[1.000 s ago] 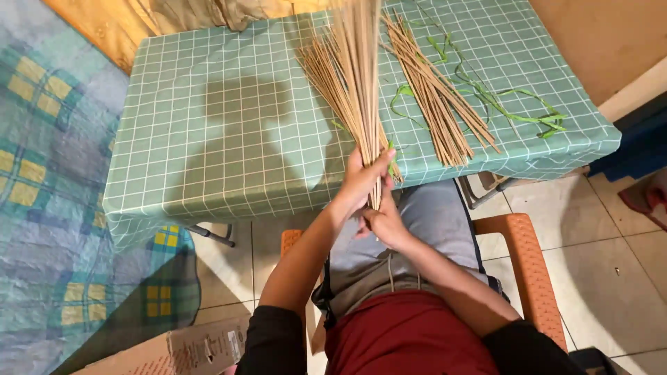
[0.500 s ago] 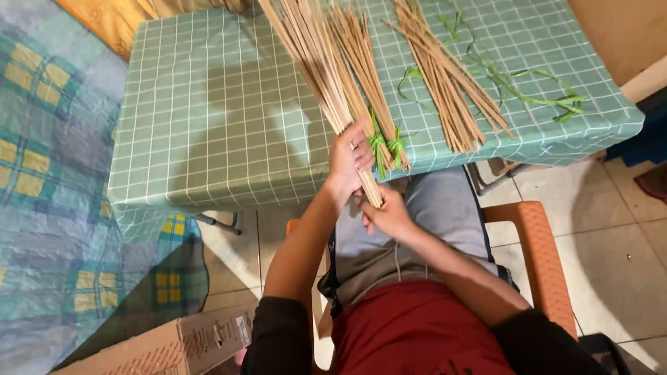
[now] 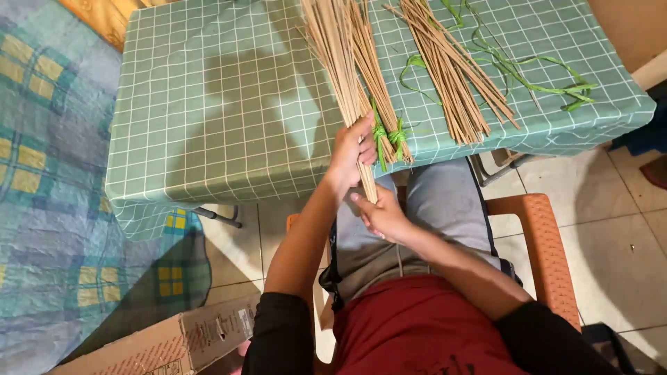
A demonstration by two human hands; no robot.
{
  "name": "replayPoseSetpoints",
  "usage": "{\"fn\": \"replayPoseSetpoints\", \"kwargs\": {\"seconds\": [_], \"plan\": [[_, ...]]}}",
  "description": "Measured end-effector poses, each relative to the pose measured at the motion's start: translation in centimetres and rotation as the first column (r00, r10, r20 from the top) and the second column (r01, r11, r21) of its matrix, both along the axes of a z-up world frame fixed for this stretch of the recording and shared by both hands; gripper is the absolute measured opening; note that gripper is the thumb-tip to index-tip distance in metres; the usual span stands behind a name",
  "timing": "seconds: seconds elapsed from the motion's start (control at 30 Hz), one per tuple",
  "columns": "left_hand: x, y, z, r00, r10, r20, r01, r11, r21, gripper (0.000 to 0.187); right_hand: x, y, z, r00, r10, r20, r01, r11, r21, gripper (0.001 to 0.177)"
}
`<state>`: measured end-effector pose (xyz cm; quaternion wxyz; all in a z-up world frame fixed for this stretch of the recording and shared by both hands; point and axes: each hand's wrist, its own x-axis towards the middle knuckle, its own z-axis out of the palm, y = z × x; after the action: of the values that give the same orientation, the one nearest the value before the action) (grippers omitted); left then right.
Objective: Bundling and tying thin wooden sticks together using green plastic strips to make brooms.
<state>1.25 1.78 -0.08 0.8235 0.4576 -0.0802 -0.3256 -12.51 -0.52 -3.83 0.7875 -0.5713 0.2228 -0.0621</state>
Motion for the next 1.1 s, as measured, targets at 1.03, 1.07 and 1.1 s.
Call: {"fn": "replayPoseSetpoints", "kwargs": {"seconds": [1.03, 1.07, 1.1], "plan": [[2.6, 2.6, 1.7, 0.982, -0.142, 0.125, 0.161, 0.974, -0.158, 0.054, -0.1, -1.3, -6.3, 0.991, 0.108, 0.073, -0.096, 0.983, -0.157, 0.022], [2.4, 2.4, 1.1, 0.974, -0.183, 0.13, 0.205, 0.961, -0.184, 0.056, -0.3, -1.0, -5.3, 0.981, 0.177, 0.08, -0.175, 0.984, -0.042, 0.021], [2.1, 2.2, 0.5, 0.965, -0.223, 0.135, 0.248, 0.946, -0.21, 0.058, -0.4, -0.7, -4.4, 0.965, 0.244, 0.096, -0.251, 0.965, 0.074, 0.021]]}}
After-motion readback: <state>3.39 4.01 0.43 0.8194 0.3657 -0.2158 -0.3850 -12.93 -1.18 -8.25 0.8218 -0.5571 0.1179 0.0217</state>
